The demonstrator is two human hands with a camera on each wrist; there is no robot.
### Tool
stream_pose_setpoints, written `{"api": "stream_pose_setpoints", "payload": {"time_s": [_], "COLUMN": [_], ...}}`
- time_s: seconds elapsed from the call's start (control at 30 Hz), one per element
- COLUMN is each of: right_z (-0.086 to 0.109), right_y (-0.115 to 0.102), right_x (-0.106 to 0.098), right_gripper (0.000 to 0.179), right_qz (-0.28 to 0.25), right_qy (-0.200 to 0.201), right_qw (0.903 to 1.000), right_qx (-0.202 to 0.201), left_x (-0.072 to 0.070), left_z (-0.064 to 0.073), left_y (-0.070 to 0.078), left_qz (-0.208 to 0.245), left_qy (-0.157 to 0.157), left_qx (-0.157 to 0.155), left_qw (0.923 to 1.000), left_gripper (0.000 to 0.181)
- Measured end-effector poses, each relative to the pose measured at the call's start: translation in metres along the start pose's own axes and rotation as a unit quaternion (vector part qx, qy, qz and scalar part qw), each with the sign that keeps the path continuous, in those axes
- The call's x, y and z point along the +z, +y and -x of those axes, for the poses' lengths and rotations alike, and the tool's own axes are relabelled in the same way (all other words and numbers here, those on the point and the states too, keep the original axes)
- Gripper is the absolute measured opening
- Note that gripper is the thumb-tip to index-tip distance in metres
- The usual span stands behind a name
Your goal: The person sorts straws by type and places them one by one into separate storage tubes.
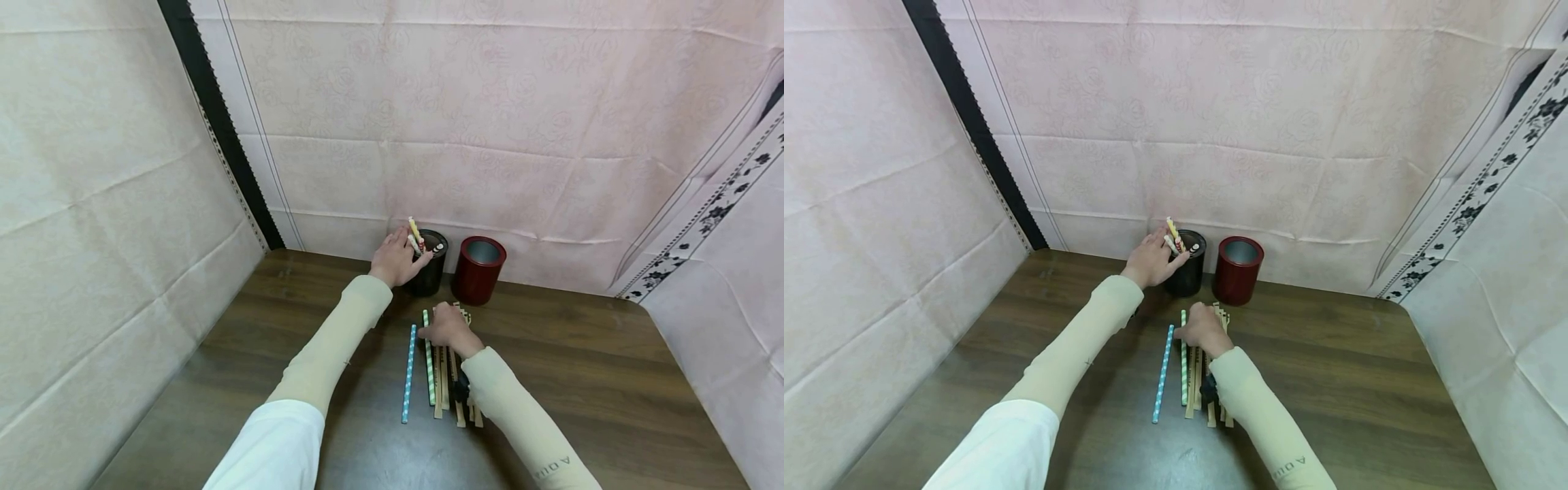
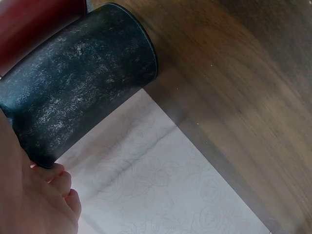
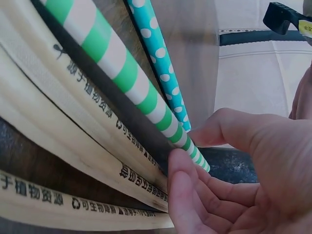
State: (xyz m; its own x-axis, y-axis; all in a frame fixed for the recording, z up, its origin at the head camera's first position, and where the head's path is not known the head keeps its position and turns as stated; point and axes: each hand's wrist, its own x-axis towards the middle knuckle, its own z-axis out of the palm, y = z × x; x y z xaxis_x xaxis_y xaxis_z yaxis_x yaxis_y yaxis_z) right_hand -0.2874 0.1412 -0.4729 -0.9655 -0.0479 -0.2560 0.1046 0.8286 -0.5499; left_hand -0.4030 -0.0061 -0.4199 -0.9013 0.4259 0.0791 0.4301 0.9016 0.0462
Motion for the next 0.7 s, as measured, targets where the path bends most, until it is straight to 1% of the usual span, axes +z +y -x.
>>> {"api": "stream_pose_setpoints", "payload": {"time_s": [0.13, 0.23, 0.37, 0.5, 0.7], "right_z": [0.002, 0.005, 0.009, 0.013, 0.018], "right_y": [0.001, 0.000, -0.001, 0.000, 0.002], "right_x": [-0.002, -0.005, -0.012, -0.019, -0.031], "right_gripper": [0.056, 0.058, 0.055, 0.054, 0.060], "right_qz": [-0.017, -0.011, 0.000, -0.002, 0.001], "right_qy": [0.000, 0.007, 0.018, 0.023, 0.029], "right_qw": [0.9998, 0.9998, 0.9993, 0.9984, 0.9969], "right_qx": [-0.006, -0.015, -0.034, -0.052, -0.073], "left_x": [0.001, 0.001, 0.000, 0.001, 0.003], "left_z": [-0.001, -0.001, -0.001, 0.000, -0.001], "left_y": [0.000, -0.001, -0.002, -0.002, -0.002], "left_qz": [0.000, 0.001, 0.006, 0.009, 0.012], "left_qy": [-0.002, -0.003, -0.001, -0.001, 0.004], "left_qx": [0.000, -0.001, -0.004, -0.002, 0.000], "left_qw": [1.0000, 1.0000, 1.0000, 1.0000, 0.9999], "left_gripper": [0.092, 0.092, 0.092, 0.091, 0.091]}}
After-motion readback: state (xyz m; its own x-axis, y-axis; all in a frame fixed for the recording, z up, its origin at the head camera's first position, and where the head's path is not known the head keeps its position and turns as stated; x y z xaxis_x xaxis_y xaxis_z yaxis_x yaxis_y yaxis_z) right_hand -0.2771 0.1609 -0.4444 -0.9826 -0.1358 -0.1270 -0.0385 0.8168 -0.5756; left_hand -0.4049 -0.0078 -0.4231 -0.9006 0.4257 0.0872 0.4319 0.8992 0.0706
